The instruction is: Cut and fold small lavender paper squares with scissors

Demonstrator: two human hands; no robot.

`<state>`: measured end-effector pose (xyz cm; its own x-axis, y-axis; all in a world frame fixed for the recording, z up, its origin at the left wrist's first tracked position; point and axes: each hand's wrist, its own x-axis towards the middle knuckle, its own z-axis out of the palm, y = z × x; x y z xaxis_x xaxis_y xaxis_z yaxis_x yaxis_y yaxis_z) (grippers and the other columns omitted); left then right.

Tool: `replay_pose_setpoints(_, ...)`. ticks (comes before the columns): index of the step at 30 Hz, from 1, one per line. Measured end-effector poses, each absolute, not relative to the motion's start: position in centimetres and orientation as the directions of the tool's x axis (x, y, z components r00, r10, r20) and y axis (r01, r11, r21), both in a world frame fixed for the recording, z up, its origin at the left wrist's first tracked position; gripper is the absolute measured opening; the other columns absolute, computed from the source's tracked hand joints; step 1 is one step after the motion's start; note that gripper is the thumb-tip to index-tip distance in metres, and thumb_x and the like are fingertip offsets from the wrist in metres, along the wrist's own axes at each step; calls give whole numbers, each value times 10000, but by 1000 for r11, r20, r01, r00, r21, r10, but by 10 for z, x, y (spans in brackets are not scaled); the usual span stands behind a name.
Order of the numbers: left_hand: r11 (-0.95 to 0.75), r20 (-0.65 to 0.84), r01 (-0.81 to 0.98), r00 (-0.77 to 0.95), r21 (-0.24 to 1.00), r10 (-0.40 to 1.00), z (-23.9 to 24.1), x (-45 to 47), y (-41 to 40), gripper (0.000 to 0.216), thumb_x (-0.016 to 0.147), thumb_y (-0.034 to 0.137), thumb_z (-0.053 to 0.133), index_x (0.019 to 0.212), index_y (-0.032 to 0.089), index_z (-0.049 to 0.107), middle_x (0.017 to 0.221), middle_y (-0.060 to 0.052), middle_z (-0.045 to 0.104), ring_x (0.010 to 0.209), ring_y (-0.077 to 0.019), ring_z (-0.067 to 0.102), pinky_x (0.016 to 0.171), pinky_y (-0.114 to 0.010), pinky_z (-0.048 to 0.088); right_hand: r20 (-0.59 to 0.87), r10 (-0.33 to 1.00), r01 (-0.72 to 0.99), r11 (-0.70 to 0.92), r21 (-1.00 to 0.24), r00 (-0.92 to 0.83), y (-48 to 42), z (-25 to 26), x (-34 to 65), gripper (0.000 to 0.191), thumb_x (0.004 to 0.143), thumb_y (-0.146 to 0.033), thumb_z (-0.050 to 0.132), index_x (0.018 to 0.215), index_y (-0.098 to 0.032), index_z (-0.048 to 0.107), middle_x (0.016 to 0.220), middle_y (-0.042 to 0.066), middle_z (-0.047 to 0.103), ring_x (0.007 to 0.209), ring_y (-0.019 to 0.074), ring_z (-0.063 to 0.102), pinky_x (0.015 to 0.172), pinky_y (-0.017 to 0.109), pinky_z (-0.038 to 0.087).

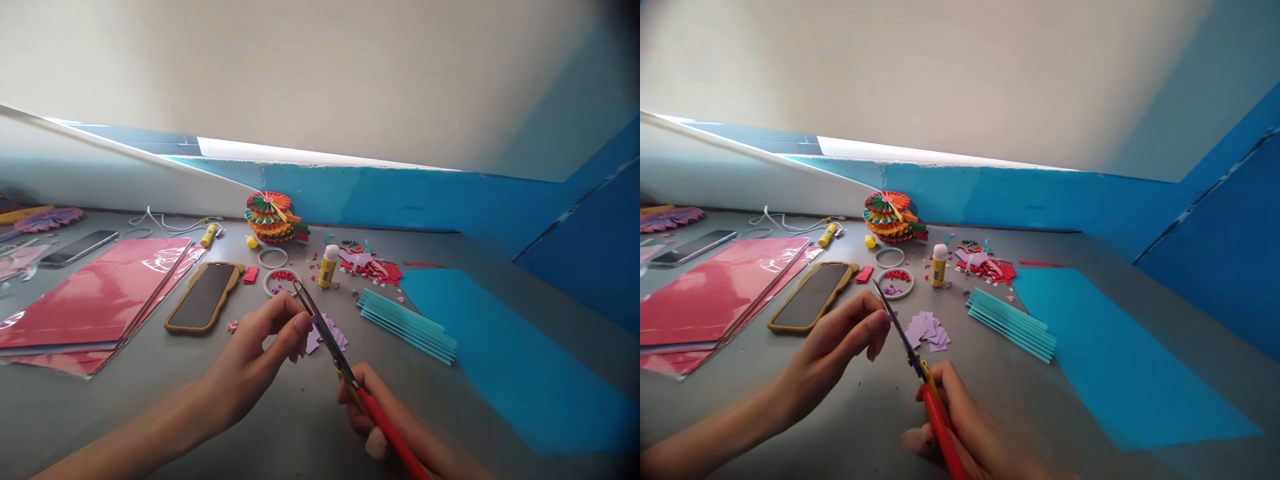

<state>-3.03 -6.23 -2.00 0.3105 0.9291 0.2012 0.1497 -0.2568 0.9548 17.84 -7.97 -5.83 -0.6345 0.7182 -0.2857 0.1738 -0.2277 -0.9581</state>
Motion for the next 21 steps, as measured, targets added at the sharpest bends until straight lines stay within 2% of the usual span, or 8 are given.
replay_pose_setpoints(7,-281,230,150,287,948,930,-21,-30,-60,241,983,342,407,808,199,489,693,51,498,649,-84,454,620,-215,369,-254,733,255,-113,-960,-631,-82,-51,187,457,834,-672,478,934,-229,430,672,-53,406,571,96,384,584,240,368)
replay_pose_setpoints(13,-299,249,163,270,940,930,-21,-29,-60,228,977,340,422,814,200,500,695,49,498,645,-84,459,611,-212,378,-251,744,276,-93,-957,-619,-83,-51,188,406,849,-627,496,919,-231,439,659,-55,397,553,96,370,581,238,382)
replay_pose_setpoints(18,-286,243,139,259,948,935,-21,-30,-59,204,970,334,437,847,201,530,727,37,528,648,-87,474,598,-204,395,-283,740,188,-212,-959,-611,-83,-50,181,396,825,-595,557,896,-225,434,650,-65,350,546,82,365,577,223,401)
replay_pose_setpoints(21,-268,226,140,261,953,938,-18,-31,-59,161,953,320,478,876,201,556,760,26,555,671,-92,489,589,-196,397,-274,729,134,-246,-960,-627,-82,-53,179,444,794,-634,569,896,-225,428,637,-72,324,533,80,325,550,213,375)
